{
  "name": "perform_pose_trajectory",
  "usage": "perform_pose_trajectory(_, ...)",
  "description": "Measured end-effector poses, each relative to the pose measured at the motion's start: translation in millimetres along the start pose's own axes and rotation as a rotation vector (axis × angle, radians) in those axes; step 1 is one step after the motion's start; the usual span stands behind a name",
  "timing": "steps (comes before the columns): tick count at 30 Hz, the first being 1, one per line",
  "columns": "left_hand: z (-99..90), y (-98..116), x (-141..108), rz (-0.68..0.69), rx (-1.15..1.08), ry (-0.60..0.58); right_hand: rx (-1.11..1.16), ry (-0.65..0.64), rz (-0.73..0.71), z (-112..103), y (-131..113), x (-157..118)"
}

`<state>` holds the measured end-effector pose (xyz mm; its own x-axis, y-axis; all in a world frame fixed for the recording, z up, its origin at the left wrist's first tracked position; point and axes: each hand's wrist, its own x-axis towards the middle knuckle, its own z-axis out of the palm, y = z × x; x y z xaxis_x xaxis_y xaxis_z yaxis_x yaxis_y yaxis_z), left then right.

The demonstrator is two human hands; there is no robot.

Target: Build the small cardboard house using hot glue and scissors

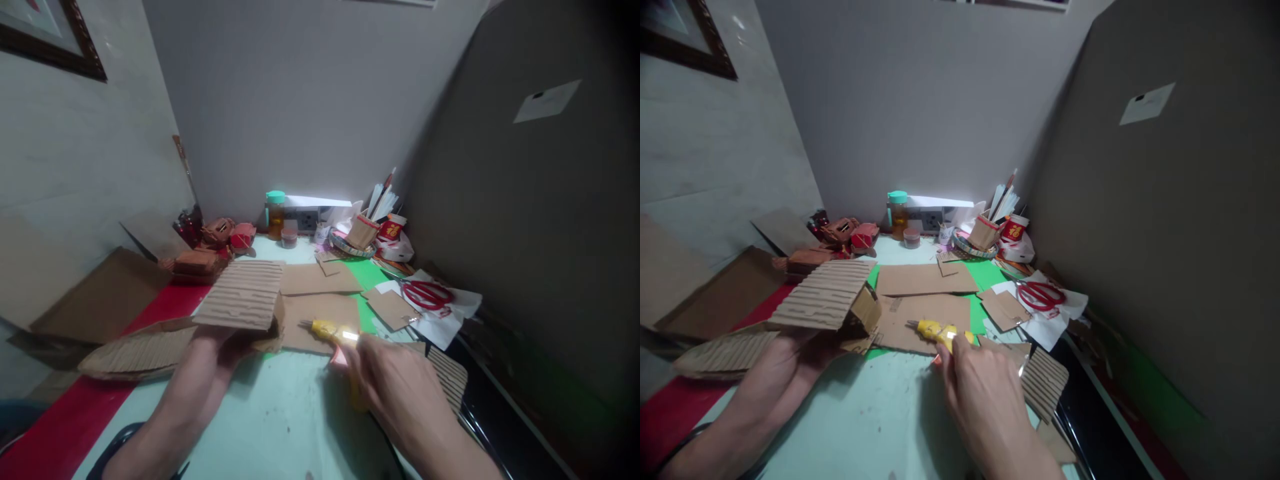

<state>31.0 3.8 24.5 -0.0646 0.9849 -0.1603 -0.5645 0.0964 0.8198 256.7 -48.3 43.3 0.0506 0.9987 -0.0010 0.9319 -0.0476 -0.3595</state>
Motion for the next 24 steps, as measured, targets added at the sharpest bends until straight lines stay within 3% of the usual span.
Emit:
perform_pose_trajectory(4,1.5,-4,-1,0.004,0.033,-0.091,0.272,0.000,-0.217,-16,-28,2)
perform_pose_trajectory(9,4.4,-7,-3,0.008,0.077,-0.147,0.472,0.036,-0.444,-19,-50,24)
perform_pose_trajectory(18,2.9,-7,-6,-0.025,0.095,-0.177,0.669,-0.082,-0.381,-13,-43,53)
perform_pose_trajectory(24,0.7,-8,-5,-0.052,0.091,-0.203,0.757,-0.169,-0.359,-5,-39,55)
